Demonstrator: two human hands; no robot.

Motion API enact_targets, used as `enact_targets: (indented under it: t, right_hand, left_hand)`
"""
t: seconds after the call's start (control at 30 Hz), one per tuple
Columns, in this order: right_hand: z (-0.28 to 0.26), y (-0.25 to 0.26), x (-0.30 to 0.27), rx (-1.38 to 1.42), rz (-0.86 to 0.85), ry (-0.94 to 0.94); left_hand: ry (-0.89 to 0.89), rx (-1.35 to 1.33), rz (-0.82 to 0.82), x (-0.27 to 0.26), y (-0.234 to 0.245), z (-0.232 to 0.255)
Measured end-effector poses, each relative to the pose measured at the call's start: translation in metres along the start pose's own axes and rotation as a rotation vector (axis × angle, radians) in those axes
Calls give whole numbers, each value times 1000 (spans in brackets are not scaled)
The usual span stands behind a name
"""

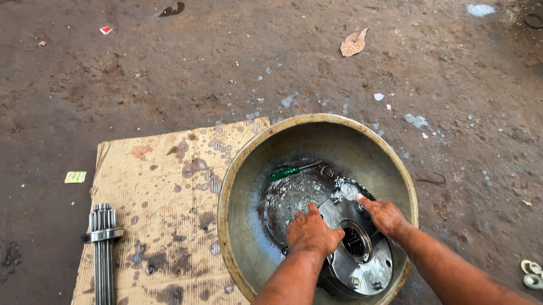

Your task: The person cleans greasy mechanical components by hand in a basin of fluid, scrubbing several gears and a housing unit before setting them on a cardboard sheet.

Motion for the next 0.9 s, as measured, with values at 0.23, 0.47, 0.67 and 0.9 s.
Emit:
enact_targets:
  t: [0.23, 0.47, 0.67, 0.9]
  right_hand:
    - [3, 4, -8, 128, 39, -98]
    - [-29, 11, -16, 24, 82, 136]
    - [-27, -2, -19, -88, 7, 105]
    - [-26, -14, -35, 392, -75, -395]
  left_hand:
    - [-43, -50, -16, 6, -3, -17]
    - [-239, -260, 14, 23, 3, -76]
    - [-228, -569, -71, 69, -41, -109]
    - [-194, -750, -12, 67, -64, -126]
Point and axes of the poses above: each hand's wrist, its own x-axis towards the middle knuckle, its own y-axis out of the back of the hand, z = x × y, the point moved 4 cm from there along x, towards the middle knuckle, and after that the axes turned 9 degrees about -x, right-handed, at the moved point
